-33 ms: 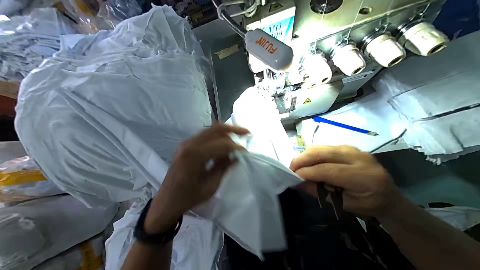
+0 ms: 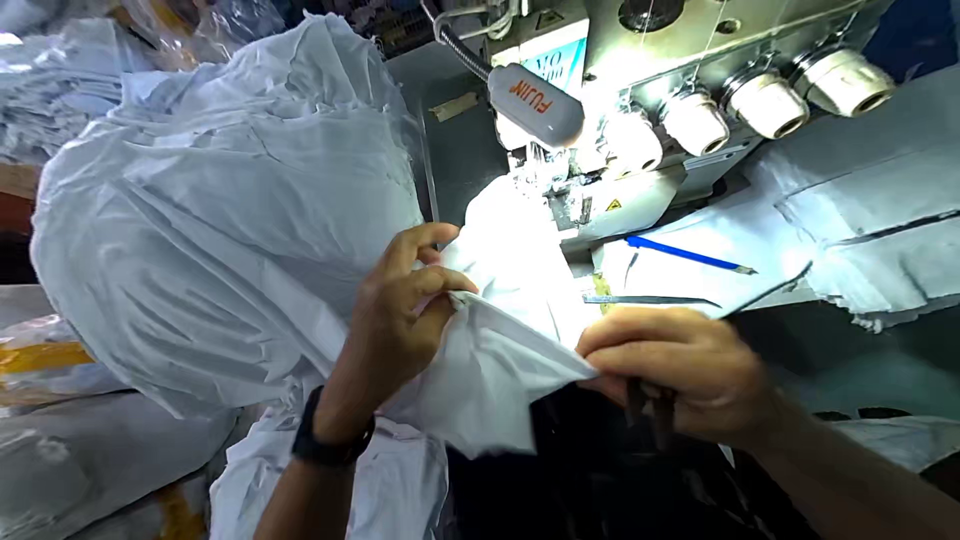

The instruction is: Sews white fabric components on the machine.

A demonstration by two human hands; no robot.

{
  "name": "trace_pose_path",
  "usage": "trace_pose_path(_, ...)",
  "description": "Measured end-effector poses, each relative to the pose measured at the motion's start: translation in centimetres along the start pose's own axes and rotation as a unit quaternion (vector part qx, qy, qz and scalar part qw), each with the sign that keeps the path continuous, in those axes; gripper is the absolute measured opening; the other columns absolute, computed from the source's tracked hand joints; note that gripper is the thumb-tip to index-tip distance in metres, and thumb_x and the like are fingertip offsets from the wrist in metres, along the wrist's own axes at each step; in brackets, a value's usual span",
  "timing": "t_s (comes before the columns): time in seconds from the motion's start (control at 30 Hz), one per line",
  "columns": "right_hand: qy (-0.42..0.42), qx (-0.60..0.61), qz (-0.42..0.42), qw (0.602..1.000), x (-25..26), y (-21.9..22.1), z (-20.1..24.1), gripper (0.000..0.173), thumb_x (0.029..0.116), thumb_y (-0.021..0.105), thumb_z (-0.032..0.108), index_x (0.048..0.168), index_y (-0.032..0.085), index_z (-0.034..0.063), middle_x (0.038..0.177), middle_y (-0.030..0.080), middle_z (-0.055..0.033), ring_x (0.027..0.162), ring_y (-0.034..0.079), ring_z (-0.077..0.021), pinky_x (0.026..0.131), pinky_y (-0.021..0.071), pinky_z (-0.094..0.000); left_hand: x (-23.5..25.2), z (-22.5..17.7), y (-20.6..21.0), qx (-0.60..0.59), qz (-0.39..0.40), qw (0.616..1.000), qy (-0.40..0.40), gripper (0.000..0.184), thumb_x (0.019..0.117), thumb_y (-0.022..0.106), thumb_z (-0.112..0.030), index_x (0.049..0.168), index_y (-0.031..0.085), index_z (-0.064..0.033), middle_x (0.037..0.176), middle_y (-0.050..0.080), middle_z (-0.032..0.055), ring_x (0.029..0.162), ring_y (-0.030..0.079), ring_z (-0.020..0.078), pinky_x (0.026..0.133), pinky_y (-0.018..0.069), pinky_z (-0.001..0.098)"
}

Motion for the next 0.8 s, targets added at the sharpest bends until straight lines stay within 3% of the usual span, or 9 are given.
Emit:
trace_pose_path(0.03,0.015,0.005,-0.005,1.000,-0.7,0.5,-0.5,0.010,0.0963,0.068,0.009,0.091,0.069,0.0006,0.095,0.069,-0.0108,0.089,0.066,-0.0095,0.081,0.0544,-0.0183,-0.3,3.2,1.7,0.005,0.015,0.998,-0.067,0.005,0.0880,0.072,-0.012,0.088,0.076,-0.0090,0.143,0.056,0.0149,0.131,0.054,0.0197,0.107,0.0482,0.0381)
trace_pose_path(0.07,0.029,0.003,-0.007,1.000,-1.3,1.0,-1.0,0.010,0.0957,0.068,0.009,0.090,0.070,0.0014,0.095,0.069,-0.0102,0.087,0.065,-0.0091,0.080,0.0540,-0.0178,-1.0,5.6,3.5,-0.007,0.034,0.992,-0.121,0.006,0.0878,0.075,-0.016,0.087,0.076,-0.0098,0.138,0.059,0.0124,0.129,0.056,0.0177,0.106,0.0488,0.0393)
trace_pose_path(0.13,0.054,-0.005,-0.013,0.998,-2.0,1.4,-2.0,0.011,0.0947,0.067,0.010,0.088,0.071,0.0025,0.094,0.067,-0.0093,0.086,0.063,-0.0083,0.078,0.0522,-0.0175,-2.1,7.5,5.5,-0.061,0.084,0.980,-0.172,0.010,0.0914,0.072,-0.021,0.087,0.076,-0.0132,0.093,0.071,-0.0049,0.086,0.064,-0.0012,0.078,0.0536,0.0228)
trace_pose_path(0.2,0.078,-0.011,-0.024,0.997,-2.4,1.3,-2.5,0.012,0.0940,0.068,0.012,0.088,0.071,0.0033,0.092,0.065,-0.0082,0.085,0.060,-0.0059,0.077,0.0504,-0.0151,-2.4,6.1,4.7,-0.153,0.126,0.965,-0.174,0.011,0.0975,0.065,-0.021,0.091,0.072,-0.0153,0.078,0.067,-0.0139,0.071,0.061,-0.0087,0.066,0.0514,0.0125)
trace_pose_path(0.37,0.079,-0.007,-0.025,0.997,-2.3,1.4,-2.1,0.012,0.0940,0.068,0.013,0.087,0.070,0.0036,0.091,0.063,-0.0075,0.085,0.058,-0.0052,0.075,0.0488,-0.0138,-0.8,1.9,0.5,-0.125,0.095,0.982,-0.109,0.009,0.0964,0.070,-0.024,0.093,0.073,-0.0168,0.082,0.069,-0.0144,0.073,0.062,-0.0091,0.066,0.0513,0.0090)
trace_pose_path(0.53,0.108,-0.047,-0.059,0.991,-1.8,1.3,-3.8,0.015,0.0942,0.070,0.018,0.086,0.072,0.0051,0.089,0.062,-0.0065,0.084,0.057,-0.0039,0.075,0.0464,-0.0134,1.9,1.6,-0.1,-0.074,0.095,0.989,-0.080,0.004,0.0930,0.070,-0.015,0.090,0.072,-0.0134,0.074,0.066,-0.0121,0.064,0.059,-0.0082,0.058,0.0492,0.0090)
trace_pose_path(0.7,0.123,-0.045,-0.104,0.986,-0.8,0.8,-5.6,0.016,0.0916,0.072,0.016,0.084,0.074,0.0026,0.088,0.063,-0.0058,0.082,0.058,-0.0017,0.073,0.0479,-0.0127,3.8,1.6,-1.2,-0.070,0.081,0.990,-0.086,0.007,0.0959,0.068,-0.012,0.090,0.071,-0.0129,0.069,0.065,-0.0094,0.057,0.058,-0.0048,0.050,0.0471,0.0110)
trace_pose_path(0.8,0.115,-0.041,-0.121,0.985,0.0,0.7,-6.1,0.015,0.0891,0.074,0.012,0.081,0.072,0.0004,0.088,0.061,-0.0052,0.079,0.055,0.0005,0.071,0.0464,-0.0100,4.3,1.2,-2.0,-0.058,0.063,0.992,-0.090,0.008,0.0978,0.066,-0.012,0.090,0.070,-0.0119,0.065,0.062,-0.0068,0.048,0.051,-0.0025,0.042,0.0400,0.0122)
Point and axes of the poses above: each hand's wrist, its own x-axis towards the middle knuckle, its own y-axis out of the palm, z = x × y, the point moved 10 cm from there along x, towards the middle knuckle
